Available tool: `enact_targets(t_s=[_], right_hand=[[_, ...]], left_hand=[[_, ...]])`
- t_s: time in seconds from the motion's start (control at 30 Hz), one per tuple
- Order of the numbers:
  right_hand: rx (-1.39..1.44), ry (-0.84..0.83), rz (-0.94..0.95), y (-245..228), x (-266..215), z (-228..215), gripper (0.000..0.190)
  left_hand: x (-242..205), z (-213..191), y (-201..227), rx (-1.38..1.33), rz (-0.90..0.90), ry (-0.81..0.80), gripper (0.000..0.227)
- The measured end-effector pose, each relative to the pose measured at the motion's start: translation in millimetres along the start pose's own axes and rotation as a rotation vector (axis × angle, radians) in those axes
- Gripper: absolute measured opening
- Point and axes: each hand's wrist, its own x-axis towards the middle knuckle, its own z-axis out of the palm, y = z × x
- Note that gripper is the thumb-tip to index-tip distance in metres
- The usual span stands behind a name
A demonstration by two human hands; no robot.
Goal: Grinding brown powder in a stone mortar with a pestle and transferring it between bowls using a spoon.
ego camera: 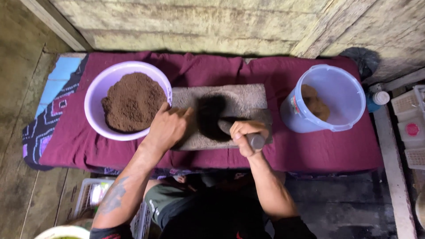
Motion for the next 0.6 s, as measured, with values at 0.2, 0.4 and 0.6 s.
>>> enact_targets(t_s=[0.2, 0.4, 0.6], right_hand=[[-0.045, 0.113, -0.041, -22.3, -2.6, -4.7, 0.038], [-0.071, 0.103, -0.013, -67.2, 29.8, 6.6, 0.036], [-0.091, 0.042, 0.016, -88.5, 35.9, 8.8, 0.032]], left_hand=[[16.8, -0.6, 32.2, 0.069, -0.025, 0.044, 0.032], [43.3, 35.0, 51.6, -0.150, -0.091, -0.243, 0.036], [54.1, 26.5, 43.7, -0.407, -0.267, -0.308, 0.036]])
